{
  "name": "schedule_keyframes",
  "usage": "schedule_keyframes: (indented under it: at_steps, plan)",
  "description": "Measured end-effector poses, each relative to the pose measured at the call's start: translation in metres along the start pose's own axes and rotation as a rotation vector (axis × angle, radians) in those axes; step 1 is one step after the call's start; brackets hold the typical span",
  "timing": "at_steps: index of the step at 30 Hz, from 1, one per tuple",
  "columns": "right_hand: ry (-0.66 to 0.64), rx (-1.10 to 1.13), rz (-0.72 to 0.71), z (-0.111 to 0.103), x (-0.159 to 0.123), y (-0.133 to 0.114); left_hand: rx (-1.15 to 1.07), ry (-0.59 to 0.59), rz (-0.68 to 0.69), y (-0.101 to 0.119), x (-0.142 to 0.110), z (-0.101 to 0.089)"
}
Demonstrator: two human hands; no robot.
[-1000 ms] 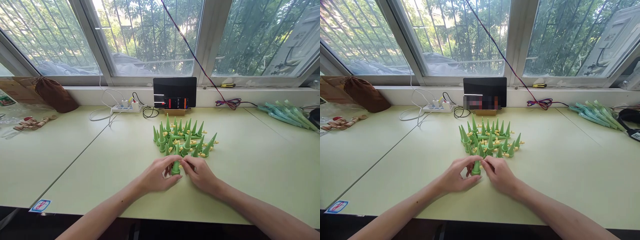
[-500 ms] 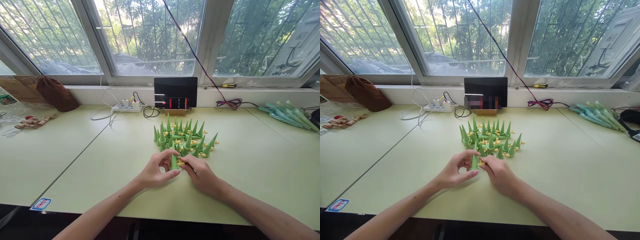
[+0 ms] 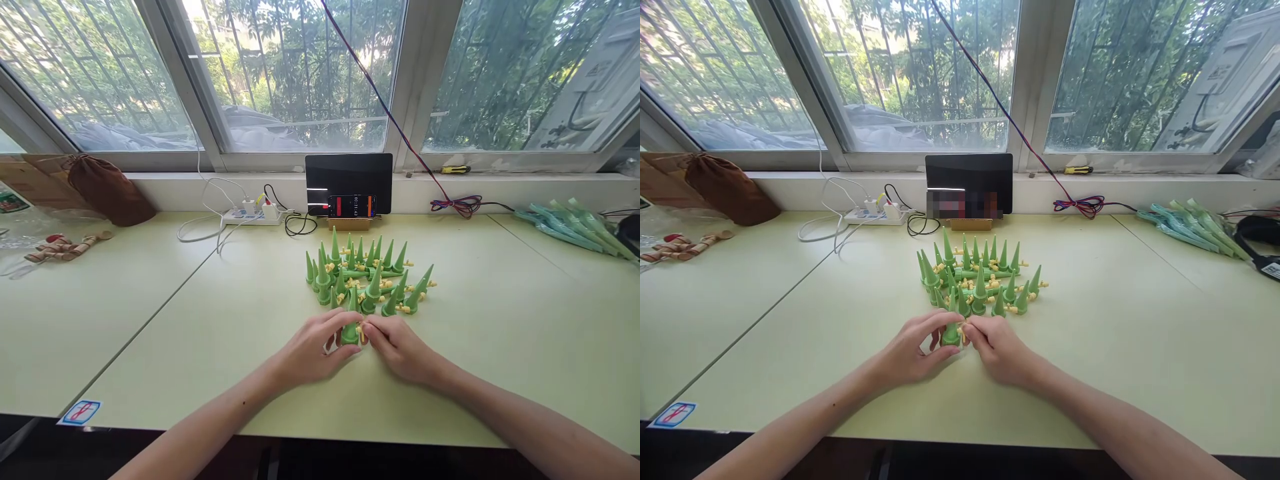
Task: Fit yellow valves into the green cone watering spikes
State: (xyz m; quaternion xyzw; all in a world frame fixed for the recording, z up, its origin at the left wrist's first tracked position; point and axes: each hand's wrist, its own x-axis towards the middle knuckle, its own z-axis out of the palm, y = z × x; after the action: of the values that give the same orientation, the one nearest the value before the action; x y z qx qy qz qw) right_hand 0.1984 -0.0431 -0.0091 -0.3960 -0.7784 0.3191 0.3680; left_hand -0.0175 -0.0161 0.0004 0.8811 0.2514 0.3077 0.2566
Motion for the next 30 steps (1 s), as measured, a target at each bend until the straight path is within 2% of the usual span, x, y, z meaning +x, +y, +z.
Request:
schedule_keyframes:
  at_steps: [5, 11, 16, 21, 30]
  plan:
    - [-0.009, 0.082, 0.076, 0.002, 0.002, 0.002, 0.043, 0.010, 0.022, -0.001, 0.001, 0.001]
    - [0.088, 0.095, 0.124, 0.004, 0.001, 0.000, -0.088, 0.099, -0.112, 0.002, 0.006, 0.000]
    - [0.157, 0.053, 0.042, 0.000, -0.001, -0.002, -0.261, 0.116, -0.185, 0.005, 0.008, -0.007]
    - [0.156, -0.012, -0.074, 0.000, -0.002, 0.000, -0.356, 0.120, -0.230, 0.008, 0.010, -0.011]
    - [0.215, -0.086, -0.159, 0.006, -0.004, 0.003, -0.311, 0.097, -0.156, 0.005, 0.008, -0.008]
